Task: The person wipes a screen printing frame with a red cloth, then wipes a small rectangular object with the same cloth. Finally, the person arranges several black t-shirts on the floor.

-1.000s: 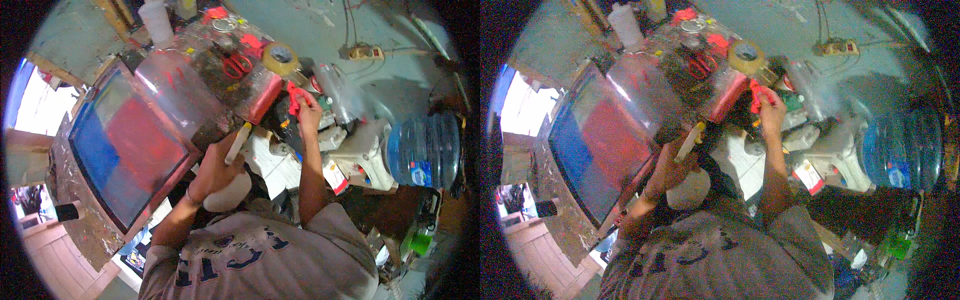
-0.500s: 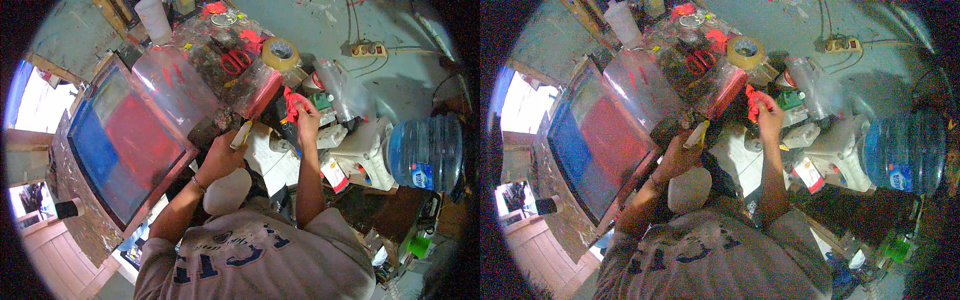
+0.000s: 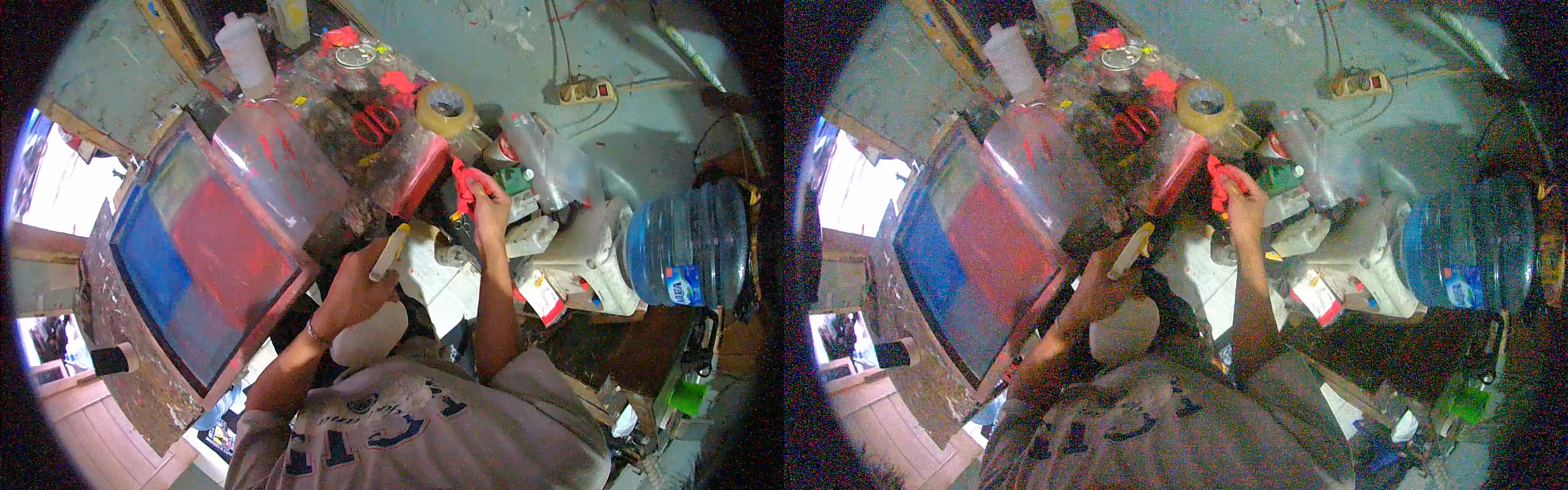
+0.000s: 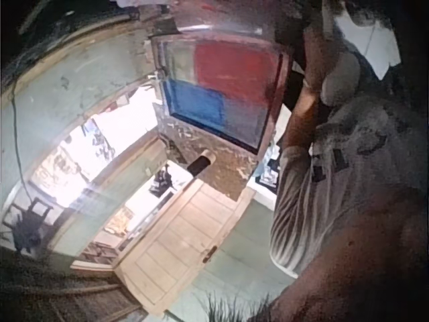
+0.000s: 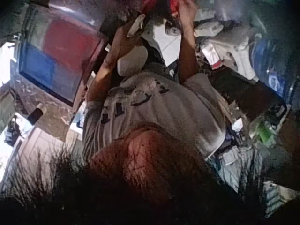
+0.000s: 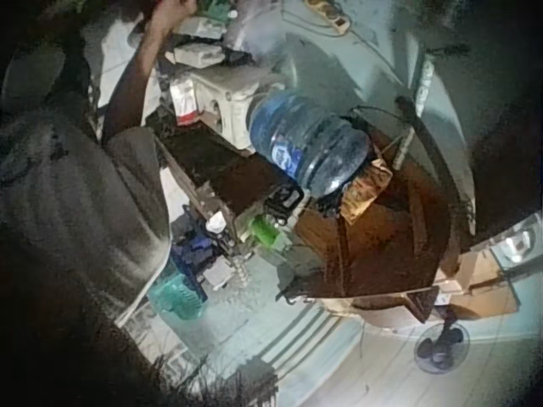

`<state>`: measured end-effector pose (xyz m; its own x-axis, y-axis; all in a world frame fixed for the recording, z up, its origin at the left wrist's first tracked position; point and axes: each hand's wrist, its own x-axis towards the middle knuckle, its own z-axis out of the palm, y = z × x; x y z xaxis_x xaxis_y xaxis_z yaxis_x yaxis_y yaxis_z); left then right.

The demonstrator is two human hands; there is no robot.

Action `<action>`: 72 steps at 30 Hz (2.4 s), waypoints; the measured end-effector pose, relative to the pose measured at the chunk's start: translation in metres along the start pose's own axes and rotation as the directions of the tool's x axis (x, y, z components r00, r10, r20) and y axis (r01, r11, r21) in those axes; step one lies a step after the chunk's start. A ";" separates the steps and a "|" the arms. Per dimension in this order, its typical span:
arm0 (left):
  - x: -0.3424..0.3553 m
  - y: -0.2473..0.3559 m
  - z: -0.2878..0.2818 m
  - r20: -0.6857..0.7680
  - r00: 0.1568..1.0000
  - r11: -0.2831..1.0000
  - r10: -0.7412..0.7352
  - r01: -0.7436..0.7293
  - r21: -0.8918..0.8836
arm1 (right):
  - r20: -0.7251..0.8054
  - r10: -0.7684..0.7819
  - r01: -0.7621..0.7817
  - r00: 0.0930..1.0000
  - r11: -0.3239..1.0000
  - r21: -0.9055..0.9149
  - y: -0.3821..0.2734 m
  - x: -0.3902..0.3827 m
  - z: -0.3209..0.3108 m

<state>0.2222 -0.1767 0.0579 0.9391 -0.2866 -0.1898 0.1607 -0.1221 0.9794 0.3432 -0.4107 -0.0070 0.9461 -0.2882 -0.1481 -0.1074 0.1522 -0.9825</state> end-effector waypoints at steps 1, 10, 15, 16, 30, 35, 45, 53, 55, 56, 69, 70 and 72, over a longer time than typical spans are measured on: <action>-0.005 0.014 0.001 -0.016 1.000 1.000 0.026 -0.026 -0.007 | -0.025 -0.009 0.009 1.000 1.000 -0.001 0.001 0.000 -0.003; 0.087 0.170 -0.086 -0.466 0.729 0.865 0.502 -0.422 0.273 | -0.103 -0.072 0.072 0.992 0.997 -0.009 -0.004 0.000 -0.031; 0.237 0.156 -0.156 -0.531 0.476 0.711 0.701 -0.518 0.475 | -0.139 -0.032 0.044 0.990 0.996 0.080 -0.006 -0.007 -0.046; 0.258 0.151 -0.168 -0.556 0.425 0.696 0.714 -0.510 0.505 | -0.136 -0.037 0.047 0.990 0.996 0.070 -0.003 -0.008 -0.052; 0.411 0.061 -0.335 -0.579 0.271 0.593 0.769 0.037 0.805 | -0.259 0.042 -0.057 0.965 0.997 -0.048 0.001 0.004 -0.081; 0.388 0.069 -0.331 -0.607 0.355 0.661 0.711 -0.045 0.749 | -0.263 0.076 -0.081 0.962 0.997 -0.008 -0.006 0.011 -0.062; 0.270 0.073 -0.244 -0.473 0.517 0.550 0.714 0.005 0.835 | -0.173 0.061 -0.060 0.983 0.998 0.013 0.007 0.008 -0.049; 0.122 0.020 -0.022 -0.099 0.930 0.760 0.354 -0.225 0.610 | -0.011 -0.326 0.290 0.945 0.856 -0.429 0.012 0.065 -0.008; 0.108 0.030 -0.009 0.031 0.952 0.504 0.305 -0.189 0.843 | 0.053 -0.414 0.367 0.909 0.732 -0.575 0.017 0.087 0.004; 0.106 0.001 -0.016 0.073 0.928 0.321 0.366 -0.199 0.926 | 0.117 -0.461 0.417 0.880 0.629 -0.656 0.013 0.086 0.012; 0.142 -0.041 -0.032 0.142 0.987 0.148 0.081 -0.152 0.977 | 0.310 -0.324 0.408 0.894 0.298 -0.863 0.007 0.052 0.050; 0.141 -0.033 -0.028 0.122 0.993 0.158 0.001 -0.120 0.980 | 0.334 -0.344 0.441 0.878 0.307 -0.843 0.010 0.037 0.049; 0.140 -0.023 -0.026 0.109 0.992 0.155 -0.055 -0.100 0.983 | 0.408 -0.332 0.504 0.851 0.293 -0.812 0.017 -0.006 0.048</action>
<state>0.3580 -0.1890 0.0103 0.8900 -0.3816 -0.2497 -0.3673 -0.9243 0.1033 0.3507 -0.3606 -0.0176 0.9651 0.0903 0.2459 0.1971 -0.8688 -0.4542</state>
